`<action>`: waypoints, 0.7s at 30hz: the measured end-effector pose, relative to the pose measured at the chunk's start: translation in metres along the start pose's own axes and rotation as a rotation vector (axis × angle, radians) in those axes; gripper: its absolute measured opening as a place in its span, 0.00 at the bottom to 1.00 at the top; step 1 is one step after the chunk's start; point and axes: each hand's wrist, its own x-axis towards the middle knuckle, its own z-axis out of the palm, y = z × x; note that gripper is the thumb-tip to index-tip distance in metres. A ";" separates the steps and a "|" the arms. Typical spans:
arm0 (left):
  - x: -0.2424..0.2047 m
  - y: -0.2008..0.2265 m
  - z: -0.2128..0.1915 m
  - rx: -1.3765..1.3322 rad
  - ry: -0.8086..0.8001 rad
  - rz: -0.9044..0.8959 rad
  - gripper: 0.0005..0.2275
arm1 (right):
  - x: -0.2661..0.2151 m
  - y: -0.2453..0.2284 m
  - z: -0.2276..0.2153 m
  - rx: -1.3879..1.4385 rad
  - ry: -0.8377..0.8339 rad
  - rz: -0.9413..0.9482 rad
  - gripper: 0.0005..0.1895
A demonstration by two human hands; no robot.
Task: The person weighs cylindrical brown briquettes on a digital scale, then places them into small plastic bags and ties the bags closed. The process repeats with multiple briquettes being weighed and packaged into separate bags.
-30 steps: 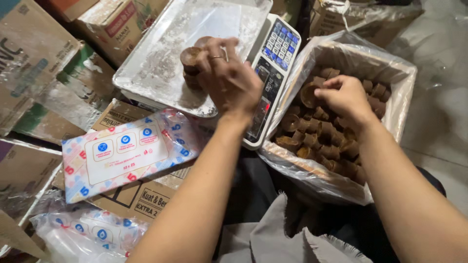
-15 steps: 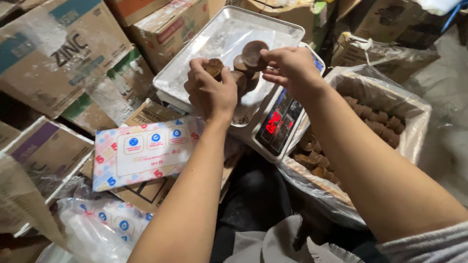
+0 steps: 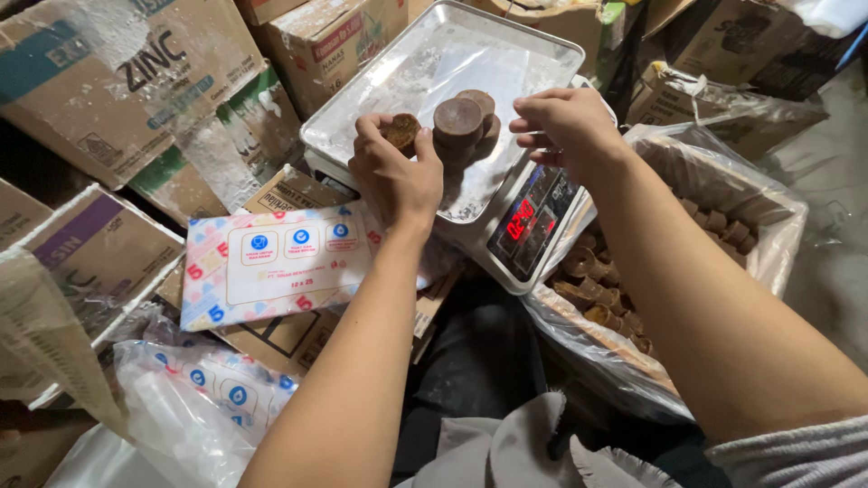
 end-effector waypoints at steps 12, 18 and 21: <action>-0.007 0.001 0.005 0.004 0.019 0.022 0.20 | -0.011 0.024 -0.015 0.064 -0.006 0.066 0.08; -0.007 0.000 0.003 -0.011 -0.003 -0.004 0.20 | -0.014 0.019 -0.015 0.061 -0.005 0.055 0.09; -0.008 0.000 0.002 -0.007 0.010 0.012 0.20 | -0.015 0.019 -0.015 0.042 -0.006 0.047 0.09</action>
